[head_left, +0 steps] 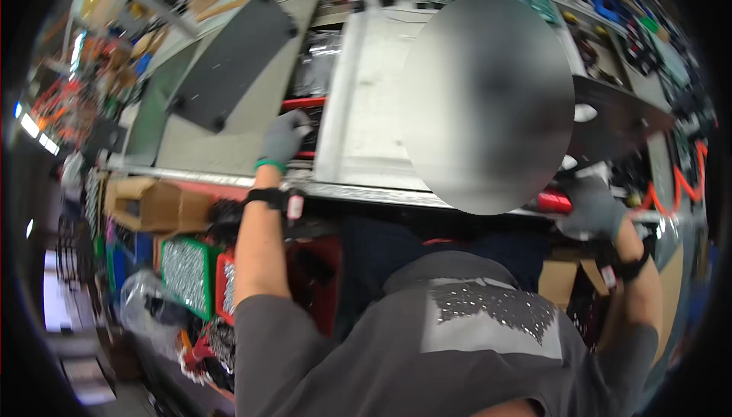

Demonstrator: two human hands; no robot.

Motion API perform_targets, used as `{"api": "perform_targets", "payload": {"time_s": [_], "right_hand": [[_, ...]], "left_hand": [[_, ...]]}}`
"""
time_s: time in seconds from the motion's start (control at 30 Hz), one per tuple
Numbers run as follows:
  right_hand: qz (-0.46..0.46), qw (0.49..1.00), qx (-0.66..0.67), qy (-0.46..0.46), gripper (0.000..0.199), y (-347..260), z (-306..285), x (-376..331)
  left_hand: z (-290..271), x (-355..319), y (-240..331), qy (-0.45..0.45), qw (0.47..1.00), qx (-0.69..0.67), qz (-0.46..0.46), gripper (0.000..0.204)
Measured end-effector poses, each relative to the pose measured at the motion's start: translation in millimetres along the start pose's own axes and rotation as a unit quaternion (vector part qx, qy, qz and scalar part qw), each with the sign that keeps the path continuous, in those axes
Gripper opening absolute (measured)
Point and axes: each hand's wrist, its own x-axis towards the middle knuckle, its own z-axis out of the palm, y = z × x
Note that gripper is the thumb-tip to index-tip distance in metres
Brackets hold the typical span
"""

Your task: The recorder is assembling an electronic housing, using an air screwdriver to secure panels and internal components like a cooling fan.

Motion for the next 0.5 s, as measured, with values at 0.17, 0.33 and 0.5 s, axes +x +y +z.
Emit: {"api": "perform_targets", "payload": {"time_s": [0.17,0.33,0.5], "right_hand": [[0.022,0.995,0.058,-0.077,0.072,30,0,8],[0.048,0.993,0.053,-0.095,0.070,28,-6,4],[0.040,0.996,0.025,-0.071,0.064,21,-6,7]], "left_hand": [[3,9,-13,-0.040,0.998,-0.046,-0.022,0.013],[-8,10,19,-0.028,0.996,-0.050,-0.075,0.012],[0,-11,96,-0.043,0.980,-0.189,0.044,0.019]]}}
